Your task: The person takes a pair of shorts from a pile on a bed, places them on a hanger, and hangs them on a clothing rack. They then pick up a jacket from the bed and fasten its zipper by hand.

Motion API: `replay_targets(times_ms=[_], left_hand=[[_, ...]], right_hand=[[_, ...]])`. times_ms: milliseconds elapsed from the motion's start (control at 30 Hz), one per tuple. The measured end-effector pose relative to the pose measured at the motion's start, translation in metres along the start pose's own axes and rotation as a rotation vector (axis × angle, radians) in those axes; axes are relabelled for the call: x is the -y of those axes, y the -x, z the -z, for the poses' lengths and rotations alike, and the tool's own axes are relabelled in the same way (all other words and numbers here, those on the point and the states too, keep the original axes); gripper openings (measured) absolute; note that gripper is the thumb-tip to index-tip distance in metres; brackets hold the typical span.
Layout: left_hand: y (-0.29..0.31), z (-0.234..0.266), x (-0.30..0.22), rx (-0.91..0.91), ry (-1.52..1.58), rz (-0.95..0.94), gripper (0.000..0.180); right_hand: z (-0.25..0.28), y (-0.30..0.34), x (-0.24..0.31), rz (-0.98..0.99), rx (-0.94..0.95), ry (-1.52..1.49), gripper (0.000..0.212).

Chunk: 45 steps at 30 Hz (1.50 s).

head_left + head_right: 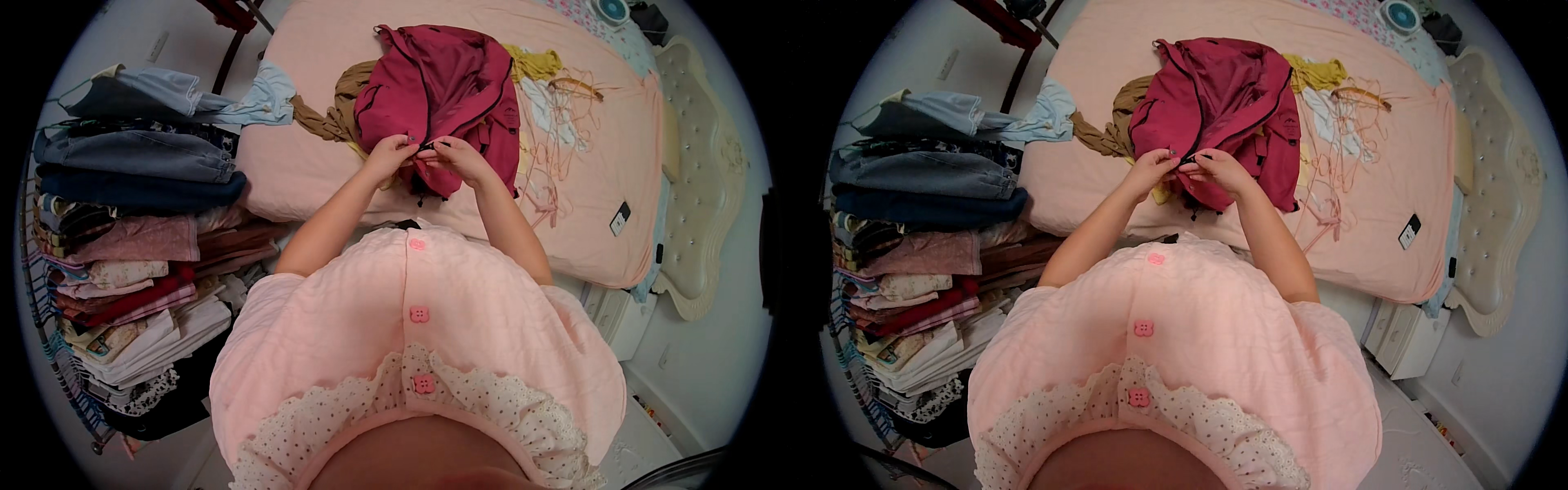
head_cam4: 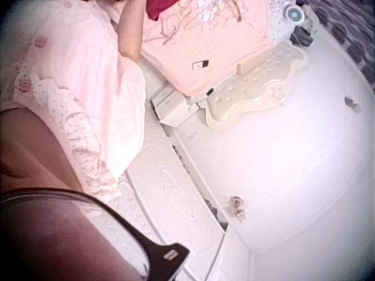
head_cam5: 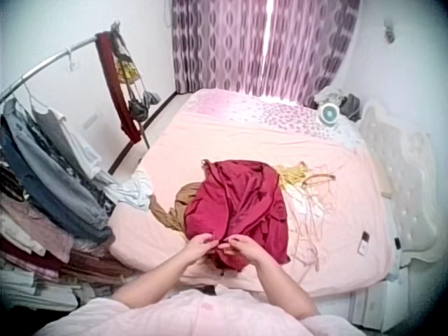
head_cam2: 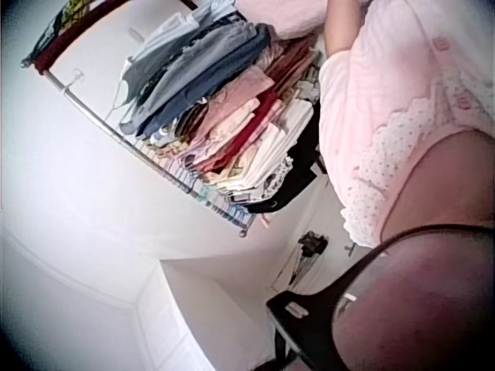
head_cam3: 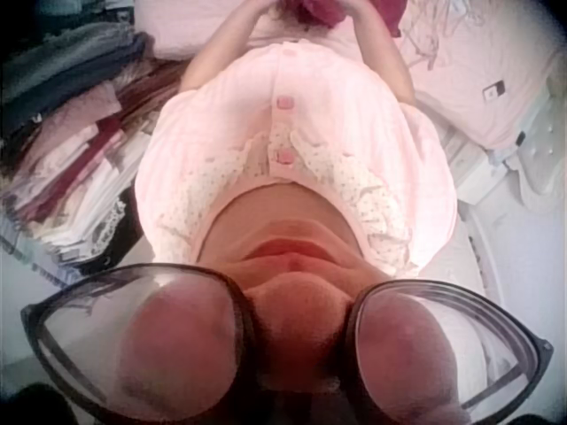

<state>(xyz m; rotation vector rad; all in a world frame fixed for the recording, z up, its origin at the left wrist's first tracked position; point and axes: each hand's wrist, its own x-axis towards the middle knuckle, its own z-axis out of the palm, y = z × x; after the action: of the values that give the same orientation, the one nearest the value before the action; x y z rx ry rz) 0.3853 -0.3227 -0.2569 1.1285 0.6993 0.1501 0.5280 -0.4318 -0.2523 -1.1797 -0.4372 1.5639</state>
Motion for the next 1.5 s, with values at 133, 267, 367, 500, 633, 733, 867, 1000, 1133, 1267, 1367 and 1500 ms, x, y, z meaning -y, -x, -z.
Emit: replay_targets(times_ms=[133,267,367,500,633,733,867,1000,1133,1267,1367,1500], left_hand=[[-0.007,0.001,0.021,-0.179,-0.156,-0.119,0.014],[0.005,-0.011,0.006,-0.322,-0.681,-0.282,0.019],[0.005,-0.013,0.012,-0.444,-0.820,-0.446,0.021],[0.003,-0.011,0.015,-0.522,-0.830,-0.469,0.022],[0.001,-0.010,0.017,-0.512,-0.791,-0.375,0.022],[0.002,-0.009,0.015,-0.470,-0.752,-0.348,0.023],[-0.001,0.001,0.020,-0.236,-0.090,-0.083,0.018],[0.002,0.000,0.013,-0.081,0.163,0.042,0.011],[0.006,0.001,0.008,-0.045,0.135,0.037,0.009],[0.004,0.002,0.009,-0.029,0.155,0.044,0.008],[0.001,0.004,0.010,-0.053,0.149,0.082,0.007],[0.001,-0.001,0.009,-0.060,0.315,0.134,0.008]], right_hand=[[-0.009,-0.007,-0.007,0.007,-0.060,0.014,0.020],[-0.007,-0.017,-0.024,0.271,-0.185,0.356,0.012],[-0.015,-0.019,-0.026,0.391,-0.362,0.542,0.011],[-0.035,-0.013,-0.020,0.470,-0.589,0.786,0.015],[-0.045,-0.008,-0.017,0.449,-0.688,0.996,0.016],[-0.046,-0.007,-0.017,0.530,-0.777,1.177,0.017],[-0.036,-0.008,-0.016,0.531,-0.631,0.991,0.017],[-0.015,-0.011,-0.015,0.476,-0.463,0.833,0.019],[-0.018,-0.008,-0.016,0.547,-0.466,0.845,0.019],[-0.029,0.003,-0.015,0.851,-0.559,0.994,0.025],[-0.044,0.016,-0.013,0.813,-0.460,1.126,0.030],[-0.040,0.014,-0.020,0.830,-0.469,1.137,0.026]])
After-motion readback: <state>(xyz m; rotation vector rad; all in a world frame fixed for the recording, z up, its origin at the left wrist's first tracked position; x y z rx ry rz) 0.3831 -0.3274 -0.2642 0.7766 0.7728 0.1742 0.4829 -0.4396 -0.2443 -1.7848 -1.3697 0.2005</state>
